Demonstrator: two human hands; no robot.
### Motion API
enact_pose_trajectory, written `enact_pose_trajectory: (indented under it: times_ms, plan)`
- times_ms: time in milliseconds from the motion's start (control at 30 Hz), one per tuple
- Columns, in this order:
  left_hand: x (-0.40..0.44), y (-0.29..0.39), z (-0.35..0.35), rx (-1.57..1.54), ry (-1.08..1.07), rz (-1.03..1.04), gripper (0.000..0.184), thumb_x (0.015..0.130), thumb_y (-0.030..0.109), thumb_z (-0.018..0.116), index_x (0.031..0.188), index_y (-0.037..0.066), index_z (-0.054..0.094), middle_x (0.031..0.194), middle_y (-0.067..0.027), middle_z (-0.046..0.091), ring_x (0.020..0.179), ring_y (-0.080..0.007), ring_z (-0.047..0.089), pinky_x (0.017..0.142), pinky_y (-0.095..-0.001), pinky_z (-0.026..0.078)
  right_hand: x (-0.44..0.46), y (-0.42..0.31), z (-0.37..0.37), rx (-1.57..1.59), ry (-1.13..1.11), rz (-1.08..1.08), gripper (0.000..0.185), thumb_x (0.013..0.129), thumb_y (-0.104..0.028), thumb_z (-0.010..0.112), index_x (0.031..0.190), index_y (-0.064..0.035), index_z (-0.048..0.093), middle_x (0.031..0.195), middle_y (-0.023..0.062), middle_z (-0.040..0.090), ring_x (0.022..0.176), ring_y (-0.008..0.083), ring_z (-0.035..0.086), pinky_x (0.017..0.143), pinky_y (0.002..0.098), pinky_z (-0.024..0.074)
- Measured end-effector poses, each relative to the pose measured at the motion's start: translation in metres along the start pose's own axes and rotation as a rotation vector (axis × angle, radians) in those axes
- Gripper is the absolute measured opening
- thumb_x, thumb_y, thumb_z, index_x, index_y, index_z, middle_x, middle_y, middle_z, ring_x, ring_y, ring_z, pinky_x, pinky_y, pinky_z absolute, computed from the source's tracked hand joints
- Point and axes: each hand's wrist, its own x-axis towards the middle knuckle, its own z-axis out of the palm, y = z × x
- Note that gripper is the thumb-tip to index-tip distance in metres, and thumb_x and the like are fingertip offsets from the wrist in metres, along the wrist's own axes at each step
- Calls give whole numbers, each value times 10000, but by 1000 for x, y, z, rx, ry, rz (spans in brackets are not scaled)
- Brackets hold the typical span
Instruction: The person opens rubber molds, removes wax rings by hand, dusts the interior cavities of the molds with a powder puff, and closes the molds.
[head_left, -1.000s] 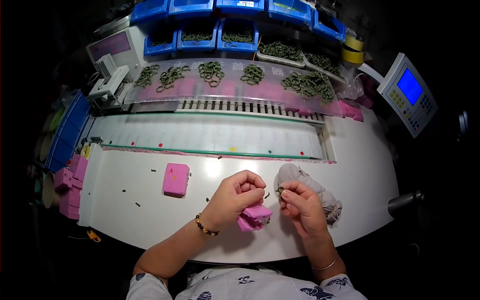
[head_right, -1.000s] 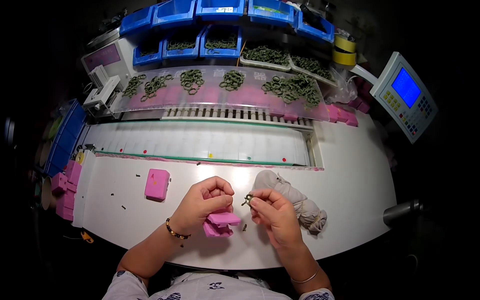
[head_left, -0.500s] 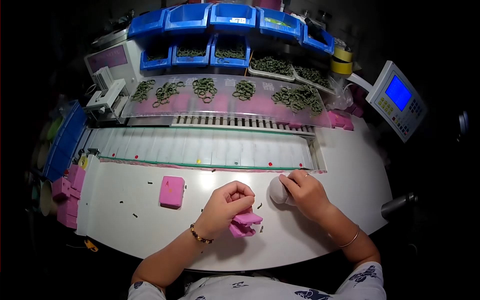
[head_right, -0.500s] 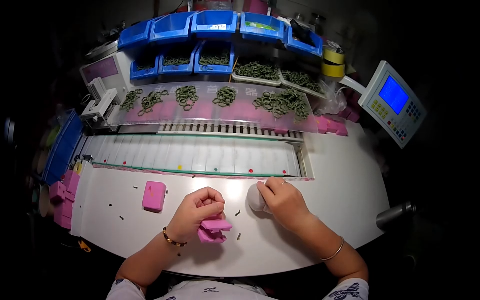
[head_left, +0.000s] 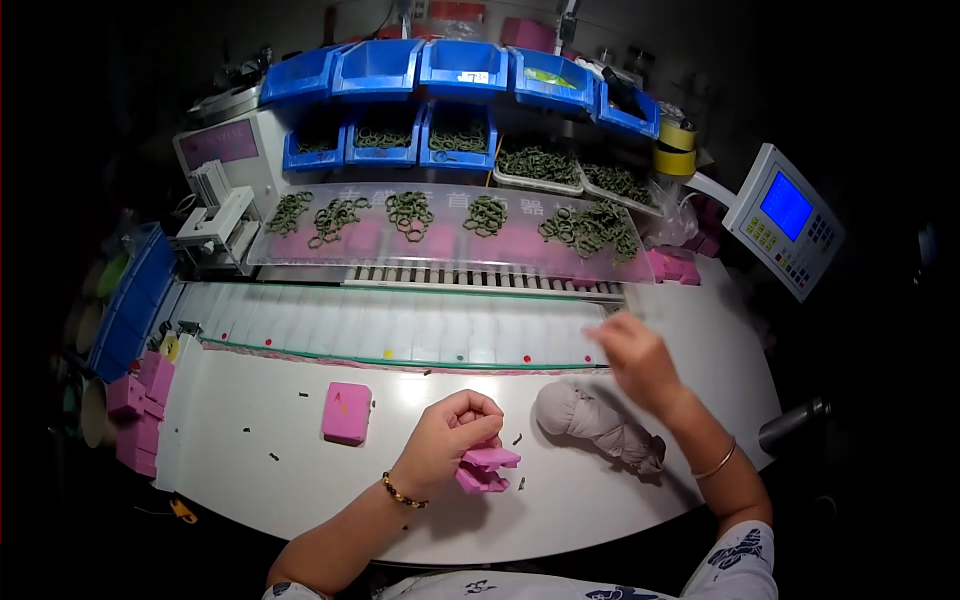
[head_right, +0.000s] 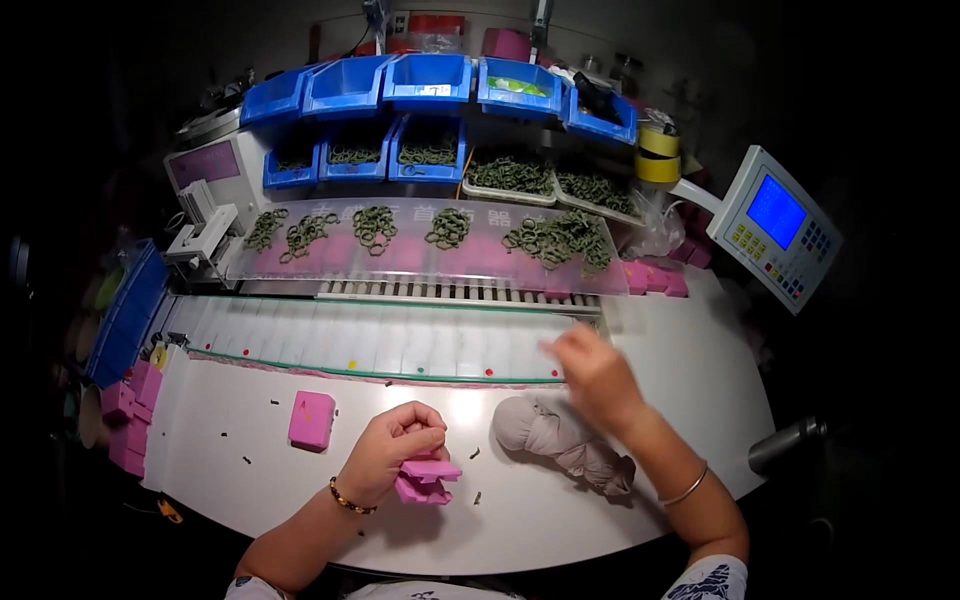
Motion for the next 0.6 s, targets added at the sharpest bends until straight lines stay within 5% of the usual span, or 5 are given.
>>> enact_pose_trajectory:
  times_ms: [167, 400, 600]
  plan:
    - [1, -1, -1, -9, 30, -25, 91, 943, 88, 596, 983, 12, 566, 803, -74, 650, 705, -132, 649, 652, -256, 534, 54, 98, -10, 156, 455, 338, 176, 827, 26, 615, 984, -7, 687, 861, 102, 684, 774, 201, 669, 666, 301, 514]
    - [4, -3, -7, -85, 42, -43, 94, 948, 99, 584, 985, 14, 568, 795, -71, 645, 732, -148, 660, 639, -268, 541, 85, 180, 26, 329, 444, 533, 180, 831, -33, 645, 1000, 7, 692, 867, 98, 727, 788, 162, 694, 729, 276, 529]
    - [5, -1, -6, -150, 90, -40, 91, 944, 89, 574, 988, 10, 567, 759, -41, 601, 747, -183, 665, 643, -288, 547, 78, 177, 34, 496, 505, 625, 168, 855, -56, 645, 996, 23, 692, 904, 97, 733, 849, 147, 696, 764, 255, 523]
